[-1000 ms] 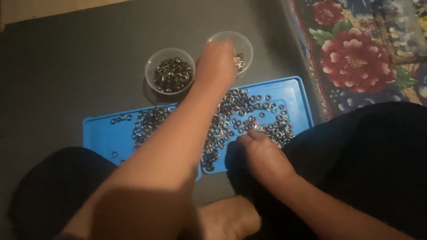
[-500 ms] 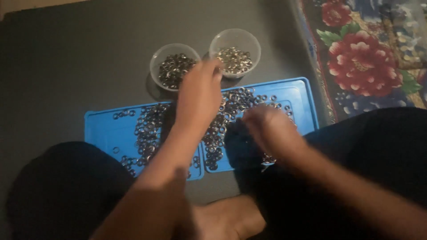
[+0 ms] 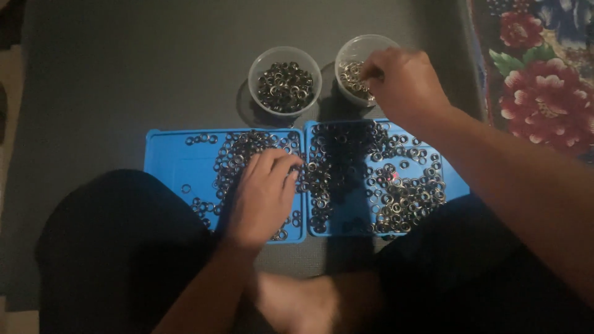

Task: Sorting small metal rings from blue trays into two separate plastic containers while sitting on the floor.

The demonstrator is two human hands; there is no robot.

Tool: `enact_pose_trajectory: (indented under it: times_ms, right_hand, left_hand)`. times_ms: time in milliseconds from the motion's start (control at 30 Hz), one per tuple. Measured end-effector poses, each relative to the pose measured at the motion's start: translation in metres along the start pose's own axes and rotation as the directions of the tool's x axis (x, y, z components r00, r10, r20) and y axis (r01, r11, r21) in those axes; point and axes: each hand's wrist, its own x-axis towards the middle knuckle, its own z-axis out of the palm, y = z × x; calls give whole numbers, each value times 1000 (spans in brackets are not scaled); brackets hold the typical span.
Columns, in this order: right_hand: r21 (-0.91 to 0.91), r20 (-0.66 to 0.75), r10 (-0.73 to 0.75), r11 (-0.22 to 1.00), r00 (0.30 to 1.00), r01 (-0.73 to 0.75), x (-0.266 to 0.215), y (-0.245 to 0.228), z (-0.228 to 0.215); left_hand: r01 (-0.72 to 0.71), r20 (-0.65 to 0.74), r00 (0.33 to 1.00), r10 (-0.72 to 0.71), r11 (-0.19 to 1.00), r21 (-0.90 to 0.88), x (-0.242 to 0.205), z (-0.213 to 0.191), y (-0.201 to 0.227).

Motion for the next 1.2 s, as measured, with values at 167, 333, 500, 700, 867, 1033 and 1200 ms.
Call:
enact_pose_trajectory:
  times_ms: [167, 333, 500, 700, 867, 1033, 1200]
  right_hand:
    - [-38, 118, 144, 989, 983, -140, 1, -9, -8]
    - [-98, -60, -74, 993, 995, 68, -27, -7, 0]
    - [-6, 127, 99, 995, 987, -99, -101, -60, 8]
    - [-171, 285, -63, 978, 956, 116, -158, -80, 21]
    - [-127, 335, -28, 989, 942, 75, -161, -70, 23]
    - [-224, 320, -34, 968, 947, 110, -167, -57, 32]
    - [-342, 258, 106, 940, 960, -12, -175, -41, 40]
  left_hand:
    - [15, 4, 1000, -16, 999, 34, -2, 5, -3]
    - [3, -48, 999, -4, 1000, -21, -5, 4, -5]
    - [30, 133, 990, -37, 998, 55, -8, 0, 3]
    - [120, 353, 927, -129, 992, 48, -17, -14, 37]
    - [112, 292, 950, -115, 993, 27, -28, 1, 26]
    - [86, 290, 954, -82, 996, -1, -34, 14, 11]
    - [120, 153, 981, -115, 992, -24, -42, 22, 1]
